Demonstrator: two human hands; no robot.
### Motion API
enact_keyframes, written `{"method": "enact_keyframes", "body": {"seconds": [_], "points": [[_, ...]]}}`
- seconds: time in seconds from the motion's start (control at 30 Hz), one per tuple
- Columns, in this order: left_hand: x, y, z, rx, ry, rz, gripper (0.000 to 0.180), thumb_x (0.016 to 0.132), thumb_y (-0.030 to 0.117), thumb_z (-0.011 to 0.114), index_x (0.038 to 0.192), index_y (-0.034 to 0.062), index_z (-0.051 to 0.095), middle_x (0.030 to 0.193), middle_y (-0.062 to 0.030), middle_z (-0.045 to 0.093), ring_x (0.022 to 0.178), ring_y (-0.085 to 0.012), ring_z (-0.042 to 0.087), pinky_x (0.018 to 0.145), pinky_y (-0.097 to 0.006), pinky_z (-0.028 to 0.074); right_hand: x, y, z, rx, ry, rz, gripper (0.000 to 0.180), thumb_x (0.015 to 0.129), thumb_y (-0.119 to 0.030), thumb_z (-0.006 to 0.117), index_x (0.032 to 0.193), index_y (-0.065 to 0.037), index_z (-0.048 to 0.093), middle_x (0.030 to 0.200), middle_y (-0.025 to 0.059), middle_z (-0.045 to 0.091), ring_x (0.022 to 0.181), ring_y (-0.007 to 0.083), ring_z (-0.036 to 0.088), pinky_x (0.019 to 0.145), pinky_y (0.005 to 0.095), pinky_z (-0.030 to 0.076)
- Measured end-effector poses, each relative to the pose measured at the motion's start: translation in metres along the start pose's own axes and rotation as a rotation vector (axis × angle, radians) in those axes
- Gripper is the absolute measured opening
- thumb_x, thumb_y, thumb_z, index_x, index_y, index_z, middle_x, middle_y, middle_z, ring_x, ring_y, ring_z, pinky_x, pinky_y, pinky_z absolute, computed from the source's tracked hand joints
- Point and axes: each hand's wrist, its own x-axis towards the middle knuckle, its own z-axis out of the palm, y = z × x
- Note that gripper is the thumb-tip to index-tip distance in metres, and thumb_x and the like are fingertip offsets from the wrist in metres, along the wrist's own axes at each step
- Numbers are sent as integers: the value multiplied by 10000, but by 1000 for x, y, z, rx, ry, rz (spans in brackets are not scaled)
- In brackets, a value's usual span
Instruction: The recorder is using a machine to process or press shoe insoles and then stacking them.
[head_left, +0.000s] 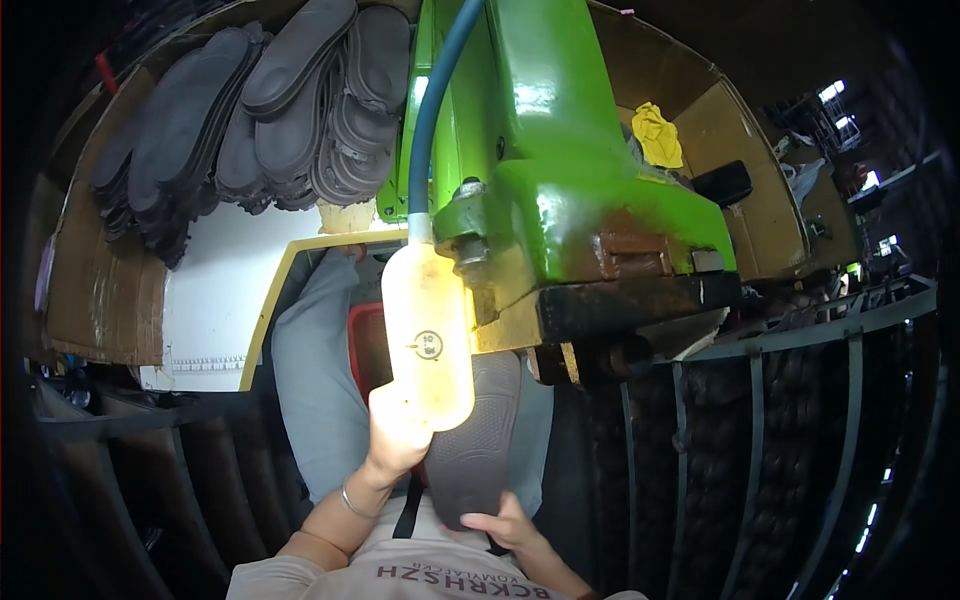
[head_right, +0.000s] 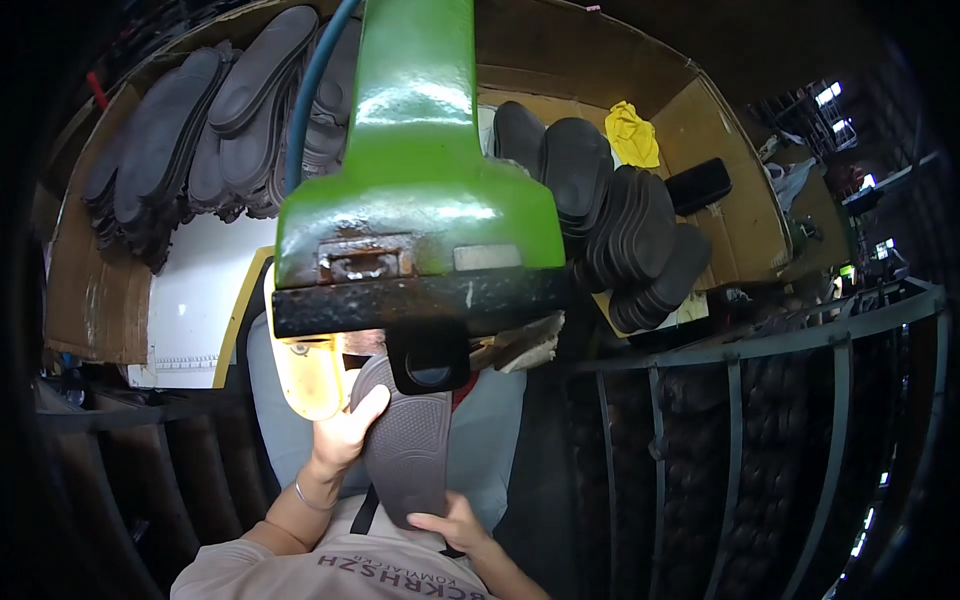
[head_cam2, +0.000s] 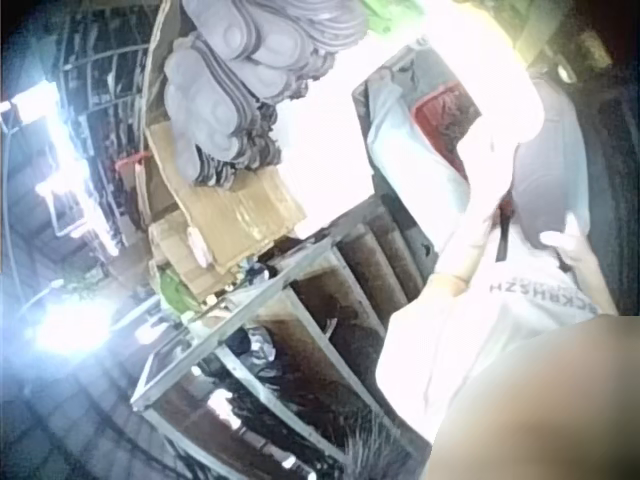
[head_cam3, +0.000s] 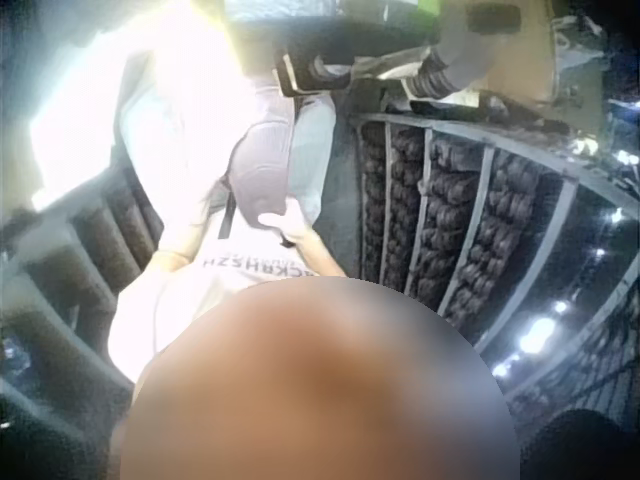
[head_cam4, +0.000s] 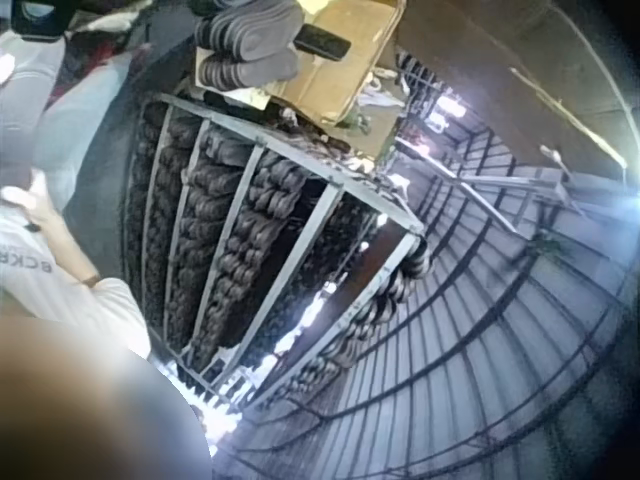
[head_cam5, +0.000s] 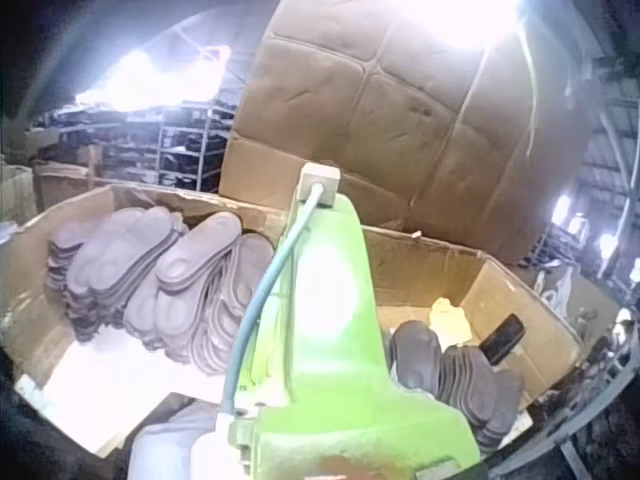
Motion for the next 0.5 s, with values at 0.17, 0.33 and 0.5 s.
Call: {"method": "enact_keyframes", "body": {"seconds": [0.17, 0.33, 0.5], "points": [[-1, 1, 8, 55, -28, 89, 391, 861, -46, 617, 1238, -56, 514, 1110, -98, 631, 965, -137, 609, 878, -273, 484, -32, -22, -51, 74, 249, -291, 444, 703, 19, 654, 1117, 82, 505, 941, 218, 640, 670, 311, 665, 530, 412, 565], [5, 0, 20, -1, -49, 8, 474, 839, -79, 618, 1290, -48, 474, 1174, -94, 605, 1050, -142, 583, 942, -281, 456, -28, -81, -73, 18, 515, -580, 497, 689, -59, 626, 1149, 57, 479, 924, 160, 627, 684, 253, 654, 565, 384, 566], [14, -1, 18, 12, -79, 59, 463, 827, -68, 642, 1268, -12, 511, 1142, -57, 608, 1001, -124, 583, 896, -280, 473, 1, -147, -76, -29, 555, -821, 406, 782, 13, 602, 1170, 59, 494, 1059, 132, 605, 962, 195, 603, 889, 312, 484]]}}
